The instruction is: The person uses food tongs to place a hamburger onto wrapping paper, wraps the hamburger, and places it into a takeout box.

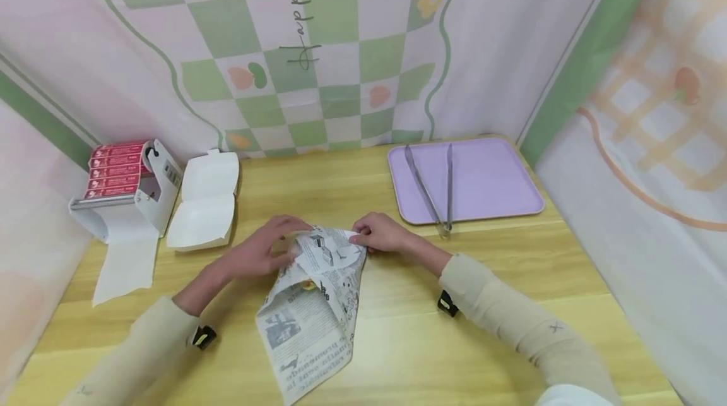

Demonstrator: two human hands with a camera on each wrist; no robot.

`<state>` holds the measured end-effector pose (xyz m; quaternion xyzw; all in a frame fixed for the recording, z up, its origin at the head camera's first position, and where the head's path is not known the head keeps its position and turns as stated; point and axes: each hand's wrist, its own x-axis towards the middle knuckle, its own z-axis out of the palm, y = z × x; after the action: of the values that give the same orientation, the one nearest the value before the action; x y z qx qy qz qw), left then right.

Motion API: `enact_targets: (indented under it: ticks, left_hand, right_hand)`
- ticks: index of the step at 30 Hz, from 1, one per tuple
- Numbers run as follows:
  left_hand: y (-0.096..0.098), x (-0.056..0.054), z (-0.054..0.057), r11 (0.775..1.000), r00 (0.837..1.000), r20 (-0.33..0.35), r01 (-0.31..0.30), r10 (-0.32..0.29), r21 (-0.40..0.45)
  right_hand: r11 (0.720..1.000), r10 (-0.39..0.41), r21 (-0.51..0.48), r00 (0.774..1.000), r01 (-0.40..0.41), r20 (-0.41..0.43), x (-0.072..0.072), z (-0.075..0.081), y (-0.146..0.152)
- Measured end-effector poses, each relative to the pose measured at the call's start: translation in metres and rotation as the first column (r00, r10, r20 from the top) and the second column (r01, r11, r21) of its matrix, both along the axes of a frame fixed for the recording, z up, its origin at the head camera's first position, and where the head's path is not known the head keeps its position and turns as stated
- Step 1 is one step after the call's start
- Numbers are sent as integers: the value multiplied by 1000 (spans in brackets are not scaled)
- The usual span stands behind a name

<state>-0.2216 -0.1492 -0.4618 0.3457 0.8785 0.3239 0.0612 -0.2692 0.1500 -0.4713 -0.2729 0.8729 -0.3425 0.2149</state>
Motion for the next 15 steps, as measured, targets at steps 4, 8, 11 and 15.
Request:
enact_targets:
  ticks: [4,8,11,15]
  left_hand:
    - [9,11,-1,990,976,-183,102,-118,-95]
    - [22,20,0,979,924,-351,92,-152,-181]
    - [29,26,1,975,903,-407,51,-138,-217]
    - [35,32,2,970,882,-456,7,-121,-244]
  right_hand:
    - [1000,15,16,970,-12,-243,6,5,-3]
    - [996,78,6,867,-86,-493,26,11,-6]
    - [973,205,45,757,-226,-621,39,16,-3]
    - [922,360,166,614,-350,-703,52,16,4]
